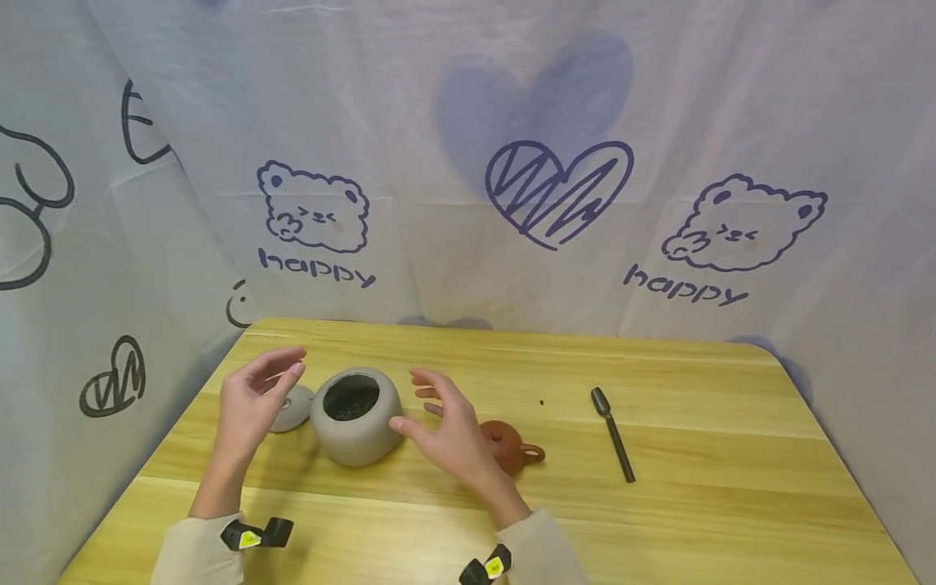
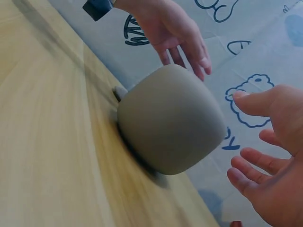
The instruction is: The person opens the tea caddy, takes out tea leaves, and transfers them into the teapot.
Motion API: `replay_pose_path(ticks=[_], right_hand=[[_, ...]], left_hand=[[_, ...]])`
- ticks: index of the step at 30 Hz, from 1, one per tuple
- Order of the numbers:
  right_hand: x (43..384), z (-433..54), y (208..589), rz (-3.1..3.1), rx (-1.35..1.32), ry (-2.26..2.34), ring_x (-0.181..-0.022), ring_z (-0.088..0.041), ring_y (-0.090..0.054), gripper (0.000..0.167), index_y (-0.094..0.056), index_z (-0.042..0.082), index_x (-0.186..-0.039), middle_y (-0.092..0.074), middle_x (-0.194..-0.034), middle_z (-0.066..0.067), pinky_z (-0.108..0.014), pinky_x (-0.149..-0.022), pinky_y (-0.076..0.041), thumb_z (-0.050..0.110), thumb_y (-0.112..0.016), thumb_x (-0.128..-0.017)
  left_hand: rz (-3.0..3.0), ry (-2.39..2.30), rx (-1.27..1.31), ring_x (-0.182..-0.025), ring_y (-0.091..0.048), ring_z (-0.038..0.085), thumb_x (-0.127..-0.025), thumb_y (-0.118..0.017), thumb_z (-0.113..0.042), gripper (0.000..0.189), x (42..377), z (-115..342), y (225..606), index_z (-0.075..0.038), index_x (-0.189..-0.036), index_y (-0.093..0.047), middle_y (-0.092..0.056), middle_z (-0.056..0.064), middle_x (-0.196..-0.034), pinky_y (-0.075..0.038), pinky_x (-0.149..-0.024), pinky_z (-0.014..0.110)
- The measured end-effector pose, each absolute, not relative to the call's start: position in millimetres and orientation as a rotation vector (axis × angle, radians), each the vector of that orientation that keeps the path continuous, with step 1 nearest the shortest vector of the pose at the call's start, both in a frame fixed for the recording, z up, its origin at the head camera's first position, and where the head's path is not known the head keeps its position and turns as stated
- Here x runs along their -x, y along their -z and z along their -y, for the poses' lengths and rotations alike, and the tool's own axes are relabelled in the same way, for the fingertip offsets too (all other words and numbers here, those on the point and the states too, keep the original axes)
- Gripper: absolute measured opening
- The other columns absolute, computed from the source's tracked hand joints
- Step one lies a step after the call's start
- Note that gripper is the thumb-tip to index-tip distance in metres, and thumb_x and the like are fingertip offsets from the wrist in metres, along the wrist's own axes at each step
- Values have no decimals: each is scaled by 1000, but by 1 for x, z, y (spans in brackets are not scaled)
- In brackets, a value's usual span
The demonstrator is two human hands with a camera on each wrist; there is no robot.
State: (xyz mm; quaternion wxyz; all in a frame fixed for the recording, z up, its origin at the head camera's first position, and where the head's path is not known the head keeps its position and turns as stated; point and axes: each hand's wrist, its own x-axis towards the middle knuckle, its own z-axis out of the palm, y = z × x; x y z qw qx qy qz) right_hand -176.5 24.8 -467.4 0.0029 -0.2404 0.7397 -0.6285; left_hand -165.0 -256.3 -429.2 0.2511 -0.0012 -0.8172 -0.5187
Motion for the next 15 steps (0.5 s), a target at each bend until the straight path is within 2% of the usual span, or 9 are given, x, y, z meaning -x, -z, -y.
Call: replay_pose_path(ticks=[6,8,12,15], right_hand=[[178,-15,478,-2284,722,1967,-134,-31,-52,74,-48,23,-151,-52,-147,2,-43,-111,-46,20,-85,-87],[178,-12,482,-2286,713,1960,-135,-31,-50,76,-47,24,-152,-51,-148,3,-43,-112,-45,22,-86,-87],[177,-7,488,-2268,707,1965,-139,-31,-47,80,-44,24,-154,-48,-152,2,-44,-114,-43,22,-87,-86],[177,-3,492,-2258,703,1974,-140,-32,-45,83,-42,22,-155,-46,-154,-1,-45,-115,-41,22,-87,-86]], left_hand=[[2345,1290,-133,-107,-68,25,-98,-71,-11,20,165,275,444,-3,-116,-75,-74,15,-113,-53,-96,44],[2364,1267,-160,-107,-68,28,-98,-71,-10,20,165,281,450,-2,-116,-75,-74,16,-113,-52,-97,47],[2396,1208,-225,-103,-69,26,-97,-71,-9,19,165,290,462,0,-114,-75,-75,17,-112,-53,-94,46],[2417,1181,-253,-107,-68,31,-96,-72,-7,20,165,296,470,2,-114,-75,-73,21,-115,-53,-94,51]])
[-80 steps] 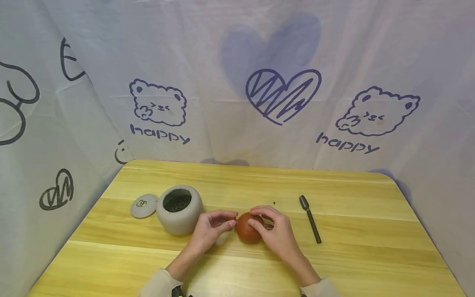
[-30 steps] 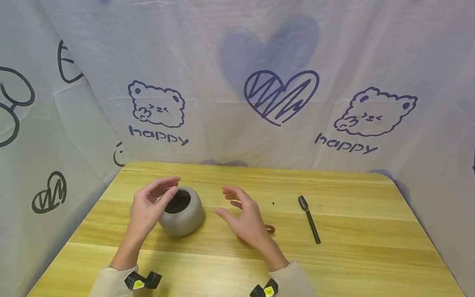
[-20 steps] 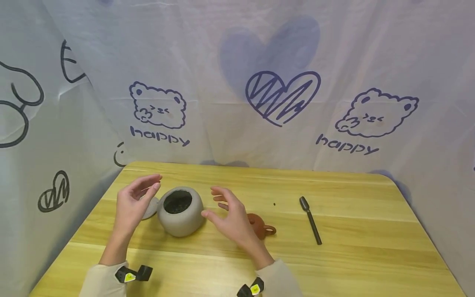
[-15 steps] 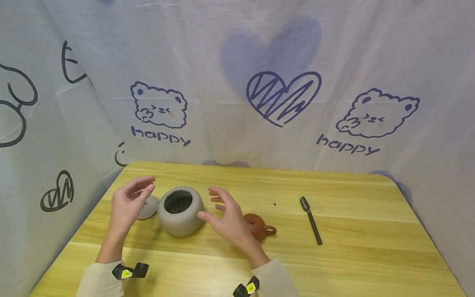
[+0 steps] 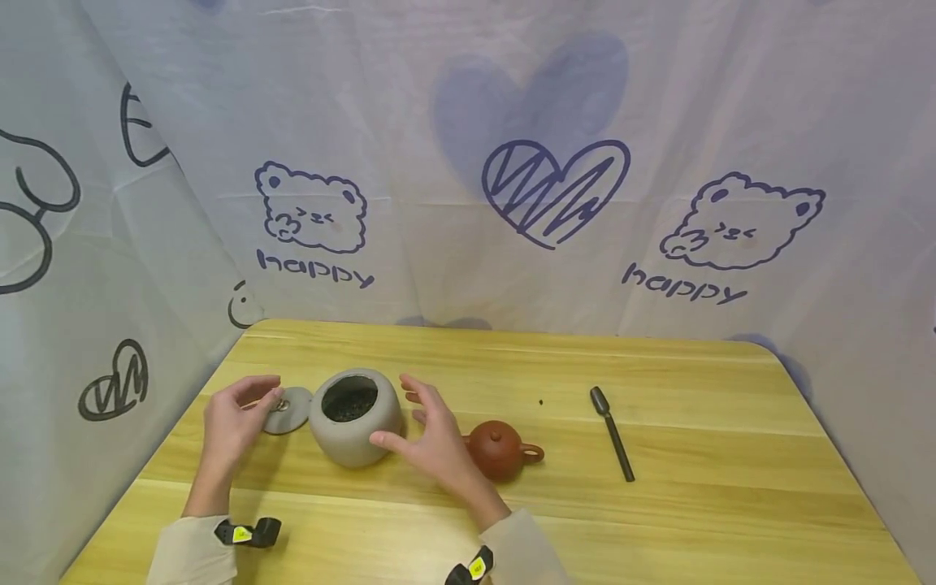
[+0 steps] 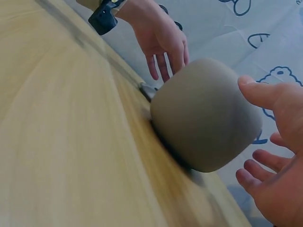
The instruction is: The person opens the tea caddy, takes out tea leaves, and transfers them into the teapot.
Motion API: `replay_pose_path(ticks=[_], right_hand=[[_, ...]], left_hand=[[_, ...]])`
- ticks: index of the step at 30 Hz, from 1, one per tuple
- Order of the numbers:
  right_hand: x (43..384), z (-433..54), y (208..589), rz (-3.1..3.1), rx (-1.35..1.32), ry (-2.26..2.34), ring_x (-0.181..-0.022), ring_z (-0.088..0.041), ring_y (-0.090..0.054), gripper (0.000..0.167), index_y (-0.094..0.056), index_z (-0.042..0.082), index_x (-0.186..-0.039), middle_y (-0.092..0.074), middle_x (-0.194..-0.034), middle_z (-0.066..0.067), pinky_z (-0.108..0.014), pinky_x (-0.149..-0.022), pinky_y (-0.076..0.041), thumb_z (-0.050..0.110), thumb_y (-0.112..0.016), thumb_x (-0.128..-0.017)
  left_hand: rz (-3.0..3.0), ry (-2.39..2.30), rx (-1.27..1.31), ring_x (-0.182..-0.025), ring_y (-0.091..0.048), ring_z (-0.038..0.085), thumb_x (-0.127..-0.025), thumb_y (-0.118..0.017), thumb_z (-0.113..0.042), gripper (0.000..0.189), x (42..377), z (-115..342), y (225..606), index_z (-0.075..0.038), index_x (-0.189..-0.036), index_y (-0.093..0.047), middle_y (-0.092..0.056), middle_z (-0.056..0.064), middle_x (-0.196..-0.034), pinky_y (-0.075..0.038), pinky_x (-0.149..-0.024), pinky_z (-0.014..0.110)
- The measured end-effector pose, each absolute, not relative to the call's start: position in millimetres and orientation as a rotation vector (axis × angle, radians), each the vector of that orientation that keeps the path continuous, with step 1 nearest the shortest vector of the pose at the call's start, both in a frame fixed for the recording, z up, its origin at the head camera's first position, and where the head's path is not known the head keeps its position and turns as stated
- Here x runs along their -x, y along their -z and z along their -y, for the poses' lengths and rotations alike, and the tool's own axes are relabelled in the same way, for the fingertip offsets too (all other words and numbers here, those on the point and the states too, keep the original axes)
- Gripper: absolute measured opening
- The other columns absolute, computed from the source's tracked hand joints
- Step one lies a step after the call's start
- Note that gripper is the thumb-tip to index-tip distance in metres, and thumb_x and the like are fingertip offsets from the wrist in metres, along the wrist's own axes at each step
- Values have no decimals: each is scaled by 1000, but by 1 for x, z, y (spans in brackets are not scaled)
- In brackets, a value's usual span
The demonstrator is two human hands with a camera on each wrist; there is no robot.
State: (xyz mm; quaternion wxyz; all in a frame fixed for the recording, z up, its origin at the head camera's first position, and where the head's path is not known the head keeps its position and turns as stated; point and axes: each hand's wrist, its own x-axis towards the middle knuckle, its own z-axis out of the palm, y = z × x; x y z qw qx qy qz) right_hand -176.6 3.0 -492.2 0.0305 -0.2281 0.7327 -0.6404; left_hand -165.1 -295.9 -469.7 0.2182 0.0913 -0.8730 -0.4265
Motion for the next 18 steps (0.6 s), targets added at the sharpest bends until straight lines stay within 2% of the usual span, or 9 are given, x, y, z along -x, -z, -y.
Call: replay_pose_path(ticks=[3,7,11,18], right_hand=[[176,1,495,-2270,699,1972,-141,-31,-44,85,-41,20,-156,-44,-156,-4,-43,-115,-41,24,-88,-85],[175,5,496,-2267,702,1982,-142,-30,-44,88,-39,17,-157,-41,-159,-8,-44,-115,-41,21,-88,-84],[174,9,499,-2238,715,2001,-142,-27,-44,88,-38,16,-157,-41,-159,-8,-44,-115,-41,20,-88,-84],[173,14,504,-2213,723,2035,-141,-31,-44,87,-38,11,-157,-42,-157,-8,-45,-114,-42,21,-86,-86]], left_hand=[[2451,1173,-276,-117,-62,42,-96,-73,-8,25,165,302,476,4,-117,-73,-67,26,-125,-52,-97,57],[2511,1159,-333,-125,-56,45,-97,-72,-10,30,164,309,481,5,-123,-71,-61,30,-133,-50,-99,59],[2546,1137,-365,-125,-54,47,-97,-71,-9,30,163,312,484,7,-123,-70,-60,32,-132,-46,-102,61],[2614,1066,-376,-129,-48,50,-97,-72,-10,31,165,314,494,9,-121,-70,-59,32,-129,-33,-112,63]])
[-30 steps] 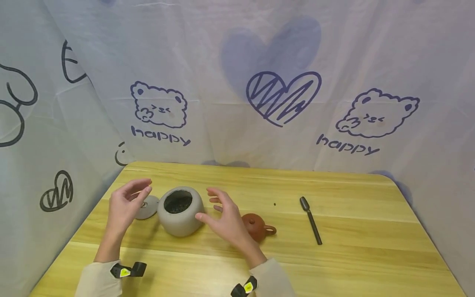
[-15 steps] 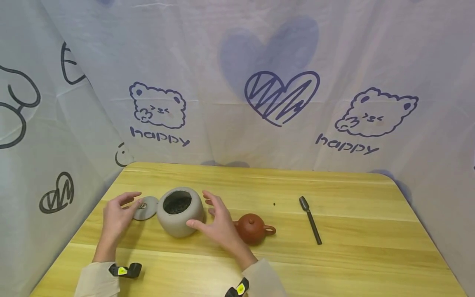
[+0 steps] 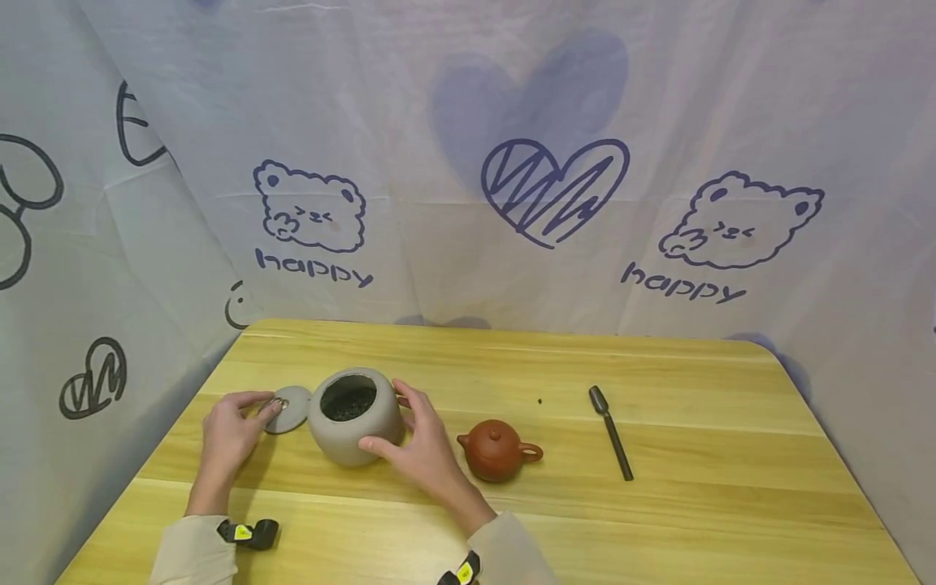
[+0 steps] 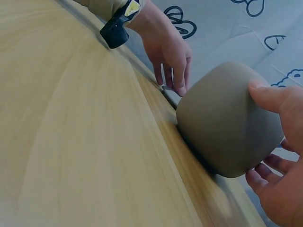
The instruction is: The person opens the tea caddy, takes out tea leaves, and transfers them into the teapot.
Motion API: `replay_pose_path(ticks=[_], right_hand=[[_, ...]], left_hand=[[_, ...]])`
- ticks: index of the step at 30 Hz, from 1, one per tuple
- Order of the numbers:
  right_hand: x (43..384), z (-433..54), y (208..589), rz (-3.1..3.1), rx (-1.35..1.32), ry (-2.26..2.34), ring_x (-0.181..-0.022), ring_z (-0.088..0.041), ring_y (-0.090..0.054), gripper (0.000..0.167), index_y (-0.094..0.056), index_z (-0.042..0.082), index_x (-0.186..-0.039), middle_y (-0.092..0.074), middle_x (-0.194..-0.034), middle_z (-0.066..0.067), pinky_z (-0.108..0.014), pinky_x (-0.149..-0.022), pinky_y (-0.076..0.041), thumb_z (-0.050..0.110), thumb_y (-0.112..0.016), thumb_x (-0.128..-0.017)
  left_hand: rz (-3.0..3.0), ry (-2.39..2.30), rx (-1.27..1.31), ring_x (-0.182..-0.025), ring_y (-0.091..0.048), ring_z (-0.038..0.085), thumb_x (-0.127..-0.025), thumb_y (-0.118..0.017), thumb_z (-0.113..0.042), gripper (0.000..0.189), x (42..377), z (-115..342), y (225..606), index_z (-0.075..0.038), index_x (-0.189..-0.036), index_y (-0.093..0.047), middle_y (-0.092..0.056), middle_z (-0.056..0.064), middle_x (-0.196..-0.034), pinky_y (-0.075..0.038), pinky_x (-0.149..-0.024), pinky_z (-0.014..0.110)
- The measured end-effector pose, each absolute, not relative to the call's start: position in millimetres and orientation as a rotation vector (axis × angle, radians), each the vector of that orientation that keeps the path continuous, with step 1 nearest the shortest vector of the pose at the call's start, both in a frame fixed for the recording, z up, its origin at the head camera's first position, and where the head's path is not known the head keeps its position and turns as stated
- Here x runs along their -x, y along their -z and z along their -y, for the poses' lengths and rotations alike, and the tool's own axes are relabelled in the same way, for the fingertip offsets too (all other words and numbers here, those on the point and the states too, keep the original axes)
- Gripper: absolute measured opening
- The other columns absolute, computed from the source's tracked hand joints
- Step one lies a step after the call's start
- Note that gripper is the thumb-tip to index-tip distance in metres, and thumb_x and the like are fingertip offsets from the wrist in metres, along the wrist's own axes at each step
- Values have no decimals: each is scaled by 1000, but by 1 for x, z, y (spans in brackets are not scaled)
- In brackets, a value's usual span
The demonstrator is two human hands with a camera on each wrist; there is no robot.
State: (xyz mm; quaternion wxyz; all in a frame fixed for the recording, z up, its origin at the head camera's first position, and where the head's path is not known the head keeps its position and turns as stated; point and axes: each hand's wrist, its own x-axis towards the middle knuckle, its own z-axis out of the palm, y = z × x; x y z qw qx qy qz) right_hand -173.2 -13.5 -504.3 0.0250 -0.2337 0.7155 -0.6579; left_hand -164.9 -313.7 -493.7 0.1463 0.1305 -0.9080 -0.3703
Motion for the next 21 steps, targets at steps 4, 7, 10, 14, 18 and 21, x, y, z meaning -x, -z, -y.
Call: replay_pose_path(ticks=[4,7,10,14,18,21], right_hand=[[172,15,505,-2234,702,2017,-141,-26,-44,86,-38,14,-158,-43,-156,-5,-45,-114,-42,23,-86,-86],[171,15,504,-2246,688,2007,-140,-23,-45,86,-40,16,-157,-44,-155,-2,-45,-114,-42,24,-87,-86],[171,15,504,-2247,682,2007,-140,-22,-46,85,-40,17,-157,-45,-153,-1,-46,-114,-42,25,-86,-86],[171,15,504,-2247,679,2004,-140,-21,-46,85,-40,18,-157,-45,-153,0,-45,-114,-42,26,-86,-86],[170,14,503,-2248,678,2004,-140,-20,-45,84,-40,19,-157,-45,-153,1,-44,-114,-42,26,-86,-86],[170,14,503,-2239,675,2006,-141,-20,-44,84,-40,19,-157,-44,-154,2,-43,-114,-42,26,-86,-87]], left_hand=[[2598,1058,-391,-128,-47,51,-96,-72,-9,30,165,313,495,10,-120,-70,-57,32,-128,-31,-113,62],[2579,1057,-395,-127,-47,50,-95,-73,-8,28,165,312,495,9,-117,-72,-57,31,-127,-30,-113,61],[2562,1063,-397,-124,-49,48,-95,-73,-8,26,165,311,496,8,-115,-73,-58,29,-125,-33,-110,61],[2533,1067,-389,-114,-55,45,-94,-75,-7,23,165,311,497,7,-112,-73,-59,28,-120,-39,-102,58],[2504,1062,-379,-101,-62,39,-93,-75,-6,18,168,311,499,3,-108,-72,-66,24,-108,-44,-90,50],[2491,1044,-383,-90,-64,33,-92,-76,-5,17,170,310,500,2,-107,-73,-70,17,-96,-46,-79,37]])
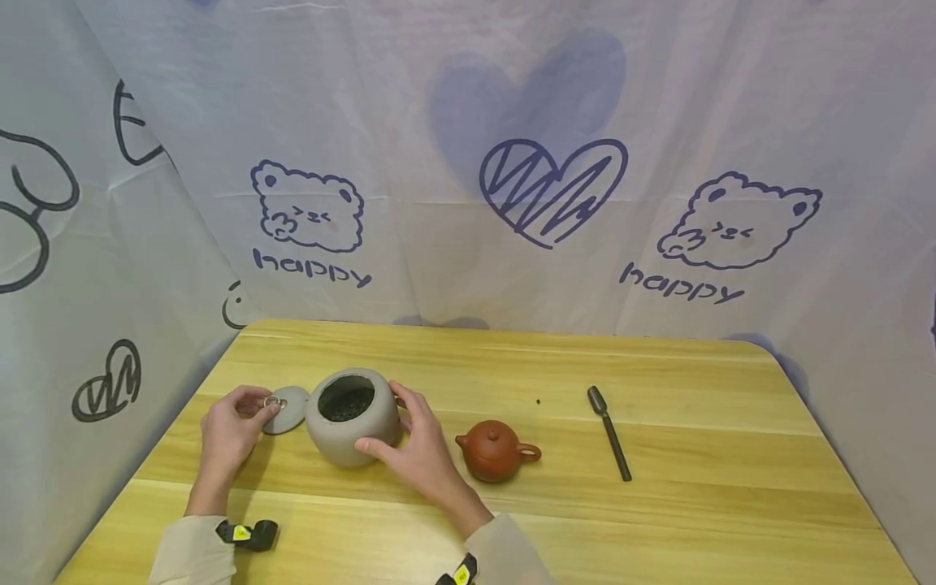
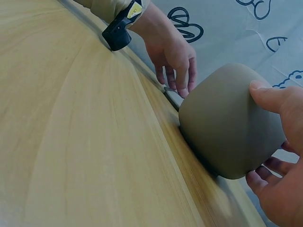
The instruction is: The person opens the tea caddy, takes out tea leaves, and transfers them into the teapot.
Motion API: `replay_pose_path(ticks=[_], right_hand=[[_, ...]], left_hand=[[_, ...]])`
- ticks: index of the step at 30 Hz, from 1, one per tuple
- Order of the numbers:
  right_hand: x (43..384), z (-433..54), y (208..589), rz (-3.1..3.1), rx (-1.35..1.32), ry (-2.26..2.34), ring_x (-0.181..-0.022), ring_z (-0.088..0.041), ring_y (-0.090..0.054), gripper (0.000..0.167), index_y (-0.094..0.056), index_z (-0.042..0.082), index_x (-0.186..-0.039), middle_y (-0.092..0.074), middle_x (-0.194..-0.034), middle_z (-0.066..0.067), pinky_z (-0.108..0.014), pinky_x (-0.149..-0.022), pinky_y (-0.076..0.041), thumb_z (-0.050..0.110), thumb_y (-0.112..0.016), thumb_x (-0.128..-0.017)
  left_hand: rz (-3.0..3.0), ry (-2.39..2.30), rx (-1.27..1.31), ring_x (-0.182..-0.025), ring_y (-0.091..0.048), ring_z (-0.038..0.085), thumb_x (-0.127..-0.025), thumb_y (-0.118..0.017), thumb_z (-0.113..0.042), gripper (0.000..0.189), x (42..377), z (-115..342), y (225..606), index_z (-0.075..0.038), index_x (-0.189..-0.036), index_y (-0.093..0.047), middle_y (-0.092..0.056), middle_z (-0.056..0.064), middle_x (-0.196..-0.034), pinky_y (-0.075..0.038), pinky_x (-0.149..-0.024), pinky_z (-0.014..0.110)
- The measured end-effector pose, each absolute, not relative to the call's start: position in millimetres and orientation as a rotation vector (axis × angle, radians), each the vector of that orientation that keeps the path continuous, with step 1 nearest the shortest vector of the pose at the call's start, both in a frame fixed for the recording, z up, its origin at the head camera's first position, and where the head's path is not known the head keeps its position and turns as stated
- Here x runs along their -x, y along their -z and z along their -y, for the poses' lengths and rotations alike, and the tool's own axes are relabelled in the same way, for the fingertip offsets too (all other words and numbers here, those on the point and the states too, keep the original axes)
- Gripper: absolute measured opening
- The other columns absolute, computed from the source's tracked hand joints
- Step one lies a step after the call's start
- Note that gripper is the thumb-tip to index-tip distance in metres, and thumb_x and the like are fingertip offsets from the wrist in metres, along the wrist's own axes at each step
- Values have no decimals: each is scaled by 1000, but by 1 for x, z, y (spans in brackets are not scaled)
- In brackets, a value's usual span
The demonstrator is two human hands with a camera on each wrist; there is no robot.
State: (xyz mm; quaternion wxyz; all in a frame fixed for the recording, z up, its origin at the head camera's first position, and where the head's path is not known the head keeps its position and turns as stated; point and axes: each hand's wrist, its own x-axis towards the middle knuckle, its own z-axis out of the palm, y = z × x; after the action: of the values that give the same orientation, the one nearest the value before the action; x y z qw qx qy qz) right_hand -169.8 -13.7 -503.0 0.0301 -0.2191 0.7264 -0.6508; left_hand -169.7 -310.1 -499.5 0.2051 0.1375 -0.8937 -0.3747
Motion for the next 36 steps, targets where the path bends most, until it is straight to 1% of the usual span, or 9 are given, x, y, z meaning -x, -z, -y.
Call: replay_pose_path(ticks=[3,5,7,13,15,18,24,29,36], right_hand=[[170,14,503,-2230,672,2007,-141,-20,-44,85,-39,18,-157,-43,-155,2,-42,-115,-41,26,-86,-87],[170,14,503,-2227,671,2007,-141,-20,-43,85,-39,17,-157,-43,-155,2,-42,-115,-40,26,-85,-87],[170,14,503,-2224,669,2007,-142,-20,-43,85,-39,16,-158,-43,-155,1,-42,-115,-40,25,-85,-87],[170,14,504,-2223,674,2011,-141,-21,-44,85,-39,13,-158,-43,-155,1,-44,-115,-41,26,-85,-88],[170,14,504,-2221,680,2013,-141,-22,-44,84,-38,11,-158,-44,-155,0,-44,-115,-41,25,-84,-88],[170,14,505,-2226,680,2010,-141,-22,-44,84,-39,13,-158,-44,-155,1,-44,-115,-41,25,-84,-88],[170,14,504,-2238,673,2004,-141,-21,-44,83,-40,18,-157,-44,-154,2,-44,-114,-41,26,-85,-88],[170,14,504,-2239,674,2005,-141,-20,-44,83,-40,21,-157,-44,-154,2,-44,-114,-41,26,-85,-88],[171,15,505,-2259,673,1999,-140,-21,-45,85,-40,12,-157,-45,-154,1,-44,-114,-42,25,-86,-87]], left_hand=[[2479,1022,-391,-83,-66,29,-91,-78,-5,17,171,310,500,4,-105,-75,-72,15,-90,-44,-70,23],[2472,1015,-397,-81,-68,29,-91,-79,-7,15,172,310,500,3,-102,-77,-74,15,-90,-43,-66,18],[2467,1014,-400,-83,-70,30,-92,-78,-8,14,172,309,500,3,-100,-78,-76,17,-91,-45,-67,19],[2439,1051,-414,-92,-70,36,-95,-75,-12,16,171,307,498,3,-100,-79,-76,20,-96,-48,-82,37],[2430,1060,-420,-93,-70,37,-95,-75,-12,16,170,306,497,3,-100,-79,-76,20,-96,-48,-83,38],[2426,1060,-428,-91,-69,35,-95,-76,-14,17,170,306,496,2,-101,-80,-76,19,-96,-48,-78,32],[2407,1063,-439,-85,-66,28,-93,-78,-14,17,170,307,497,1,-100,-81,-76,18,-94,-40,-67,16],[2384,1081,-442,-84,-63,23,-93,-79,-16,17,171,308,497,0,-99,-81,-76,17,-95,-40,-67,15],[2359,1102,-430,-87,-63,20,-93,-78,-18,18,171,307,490,-1,-99,-81,-76,16,-96,-41,-68,15]])
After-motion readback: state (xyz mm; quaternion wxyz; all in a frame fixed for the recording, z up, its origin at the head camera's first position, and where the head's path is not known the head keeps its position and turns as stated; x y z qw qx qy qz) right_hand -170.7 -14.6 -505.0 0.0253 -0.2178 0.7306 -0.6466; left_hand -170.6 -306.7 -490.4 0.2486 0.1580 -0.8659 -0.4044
